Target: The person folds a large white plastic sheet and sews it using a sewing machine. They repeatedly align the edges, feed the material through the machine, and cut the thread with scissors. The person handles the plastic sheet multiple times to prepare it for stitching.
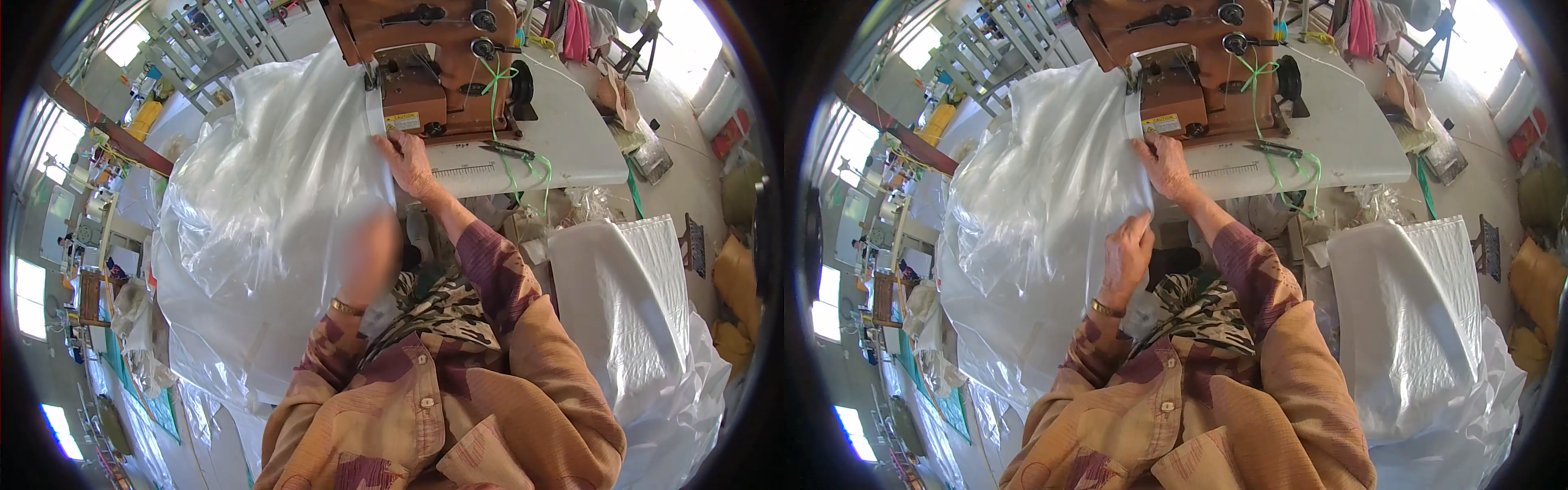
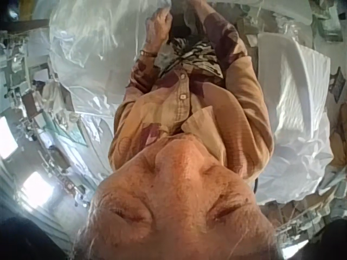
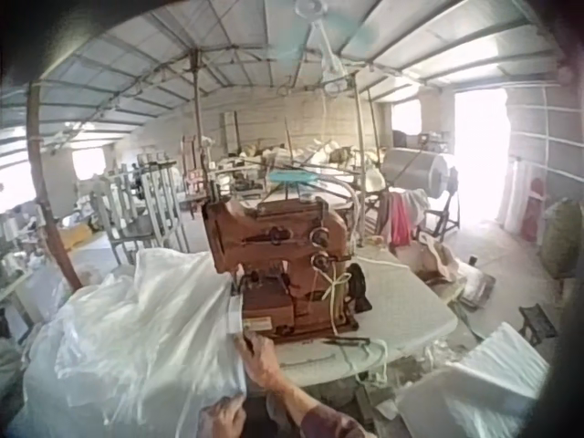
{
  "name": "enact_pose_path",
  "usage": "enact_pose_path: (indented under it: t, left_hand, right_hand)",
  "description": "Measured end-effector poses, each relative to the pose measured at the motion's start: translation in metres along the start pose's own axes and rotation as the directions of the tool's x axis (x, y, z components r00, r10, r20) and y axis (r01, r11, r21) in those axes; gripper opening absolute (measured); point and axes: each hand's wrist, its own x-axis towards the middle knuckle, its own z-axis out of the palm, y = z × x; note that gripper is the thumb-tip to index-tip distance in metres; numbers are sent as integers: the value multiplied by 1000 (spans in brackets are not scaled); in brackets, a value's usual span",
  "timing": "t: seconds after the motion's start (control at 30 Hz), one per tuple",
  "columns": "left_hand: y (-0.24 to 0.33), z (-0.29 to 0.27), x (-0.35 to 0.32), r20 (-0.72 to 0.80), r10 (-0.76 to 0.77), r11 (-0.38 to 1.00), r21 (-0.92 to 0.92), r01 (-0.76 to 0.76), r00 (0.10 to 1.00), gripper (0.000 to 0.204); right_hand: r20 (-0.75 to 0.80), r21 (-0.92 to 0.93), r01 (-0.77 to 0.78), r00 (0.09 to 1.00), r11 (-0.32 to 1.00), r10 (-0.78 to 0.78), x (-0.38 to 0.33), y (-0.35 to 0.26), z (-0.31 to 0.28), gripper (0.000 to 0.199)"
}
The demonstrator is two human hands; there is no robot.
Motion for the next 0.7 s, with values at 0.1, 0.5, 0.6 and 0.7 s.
enact_pose_path:
  t: [0.1, 0.5, 0.6, 0.7]
  left_hand:
    - [-7, 2, 27, -14, 10, 998, 55, -9, 1000, 22]
    - [-30, 16, 133, -181, 50, 992, 119, -28, 982, 15]
    - [-30, 12, 156, -90, -73, 972, 216, 92, 993, 13]
    - [-30, 11, 166, -130, -61, 962, 256, 92, 990, 12]
  right_hand:
    - [-7, 19, 7, 1000, 1000, -7, 2, 10, 1, 43]
    - [-112, 209, 4, 993, 978, 20, 1, 5, 0, 41]
    - [-61, 266, -60, 995, 962, 79, -1, 2, -2, 40]
    - [-37, 282, -89, 994, 955, 104, -1, 2, -2, 40]
